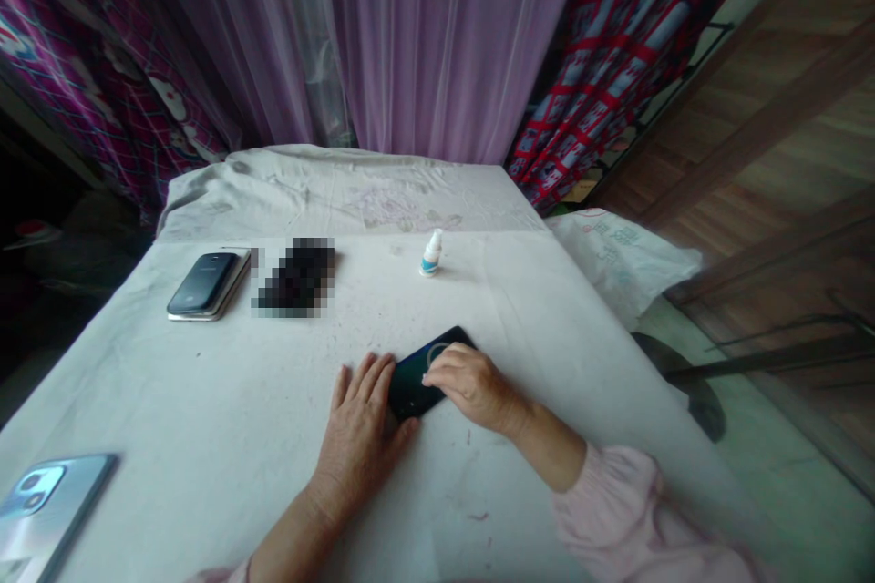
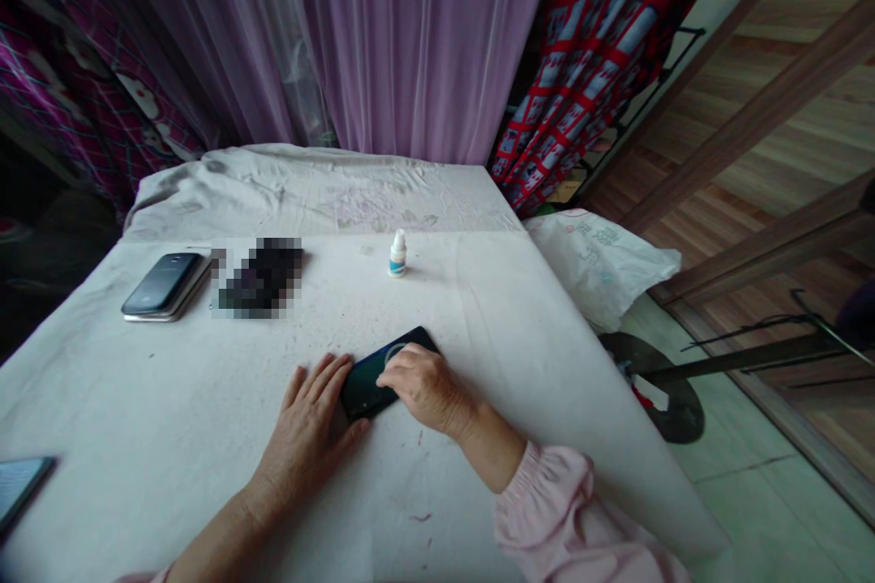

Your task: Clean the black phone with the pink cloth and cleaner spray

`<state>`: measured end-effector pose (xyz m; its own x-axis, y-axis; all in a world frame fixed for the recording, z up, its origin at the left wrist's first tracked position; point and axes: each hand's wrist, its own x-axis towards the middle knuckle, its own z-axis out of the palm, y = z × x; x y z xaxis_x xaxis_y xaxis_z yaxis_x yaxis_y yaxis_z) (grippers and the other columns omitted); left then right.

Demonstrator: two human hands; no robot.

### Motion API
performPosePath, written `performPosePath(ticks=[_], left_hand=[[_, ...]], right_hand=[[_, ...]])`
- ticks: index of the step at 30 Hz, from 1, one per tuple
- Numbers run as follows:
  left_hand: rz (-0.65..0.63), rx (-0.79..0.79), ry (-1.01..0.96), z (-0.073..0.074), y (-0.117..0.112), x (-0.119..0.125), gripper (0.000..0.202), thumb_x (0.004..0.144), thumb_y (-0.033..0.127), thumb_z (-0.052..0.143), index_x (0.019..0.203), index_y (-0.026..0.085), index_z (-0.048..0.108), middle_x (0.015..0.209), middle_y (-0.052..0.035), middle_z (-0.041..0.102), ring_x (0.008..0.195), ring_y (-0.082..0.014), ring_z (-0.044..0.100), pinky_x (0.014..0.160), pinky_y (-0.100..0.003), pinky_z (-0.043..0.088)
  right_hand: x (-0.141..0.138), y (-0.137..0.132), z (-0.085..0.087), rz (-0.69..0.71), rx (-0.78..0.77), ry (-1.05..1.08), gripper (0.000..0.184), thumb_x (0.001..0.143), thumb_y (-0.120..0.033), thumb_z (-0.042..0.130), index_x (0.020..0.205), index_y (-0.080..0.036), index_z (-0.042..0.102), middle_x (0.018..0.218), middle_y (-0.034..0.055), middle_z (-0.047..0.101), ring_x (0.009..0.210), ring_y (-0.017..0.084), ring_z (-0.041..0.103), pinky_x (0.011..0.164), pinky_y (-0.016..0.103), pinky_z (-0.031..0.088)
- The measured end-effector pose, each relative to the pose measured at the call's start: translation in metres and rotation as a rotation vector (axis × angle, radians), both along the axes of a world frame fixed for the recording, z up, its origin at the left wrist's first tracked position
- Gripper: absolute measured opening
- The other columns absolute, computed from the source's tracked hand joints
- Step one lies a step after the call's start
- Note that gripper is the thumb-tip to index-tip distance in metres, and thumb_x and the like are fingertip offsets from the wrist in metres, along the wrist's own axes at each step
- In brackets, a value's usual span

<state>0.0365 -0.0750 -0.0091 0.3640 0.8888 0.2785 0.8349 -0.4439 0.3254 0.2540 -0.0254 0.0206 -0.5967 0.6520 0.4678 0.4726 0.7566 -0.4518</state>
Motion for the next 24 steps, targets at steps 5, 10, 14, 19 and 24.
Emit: performPosePath(ticks=[5, 10, 14, 19, 24], left_hand=[[0.0, -0.011, 0.014, 0.001, 0.0, 0.0, 0.061, 0.085, 0.037, 0.059, 0.138, 0.012, 0.041, 0.14, -0.0167, 0.051, 0.135, -0.0345, 0.04, 0.111, -0.059, 0.025], [-0.004, -0.018, 0.016, 0.002, 0.001, 0.001, 0.061, 0.085, 0.035, 0.059, 0.138, 0.011, 0.041, 0.14, -0.0168, 0.051, 0.135, -0.0349, 0.04, 0.111, -0.06, 0.025], [-0.001, -0.017, 0.016, 0.002, 0.001, 0.0, 0.061, 0.085, 0.036, 0.059, 0.138, 0.012, 0.041, 0.14, -0.0166, 0.051, 0.134, -0.0347, 0.04, 0.111, -0.06, 0.025], [-0.005, -0.019, 0.0, 0.001, 0.0, -0.001, 0.062, 0.085, 0.038, 0.058, 0.139, 0.012, 0.041, 0.14, -0.0172, 0.051, 0.135, -0.0344, 0.04, 0.111, -0.059, 0.025], [-0.004, -0.031, -0.001, 0.001, 0.001, 0.001, 0.064, 0.084, 0.037, 0.059, 0.14, 0.014, 0.039, 0.141, -0.0165, 0.051, 0.136, -0.0339, 0.039, 0.112, -0.059, 0.023]], right_hand=[[0.029, -0.003, -0.001, -0.032, -0.042, -0.04, 0.023, 0.092, -0.014, 0.051, 0.093, -0.024, 0.072, 0.084, 0.0031, 0.071, 0.079, 0.017, 0.06, 0.071, 0.031, 0.051], [0.028, -0.002, -0.002, -0.036, -0.027, -0.04, 0.024, 0.092, -0.014, 0.05, 0.091, -0.024, 0.072, 0.082, 0.0035, 0.071, 0.078, 0.017, 0.06, 0.071, 0.031, 0.051], [0.005, 0.003, -0.003, 0.002, 0.008, -0.033, 0.022, 0.092, -0.016, 0.052, 0.085, -0.023, 0.072, 0.081, 0.0036, 0.07, 0.076, 0.017, 0.059, 0.072, 0.03, 0.051], [0.024, 0.003, -0.001, 0.003, 0.001, -0.037, 0.021, 0.093, -0.016, 0.051, 0.089, -0.022, 0.071, 0.081, 0.0038, 0.069, 0.076, 0.016, 0.059, 0.07, 0.029, 0.051], [0.034, 0.002, -0.002, 0.001, 0.024, -0.038, 0.019, 0.09, -0.011, 0.054, 0.089, -0.02, 0.07, 0.08, 0.0043, 0.069, 0.076, 0.016, 0.059, 0.069, 0.029, 0.05]])
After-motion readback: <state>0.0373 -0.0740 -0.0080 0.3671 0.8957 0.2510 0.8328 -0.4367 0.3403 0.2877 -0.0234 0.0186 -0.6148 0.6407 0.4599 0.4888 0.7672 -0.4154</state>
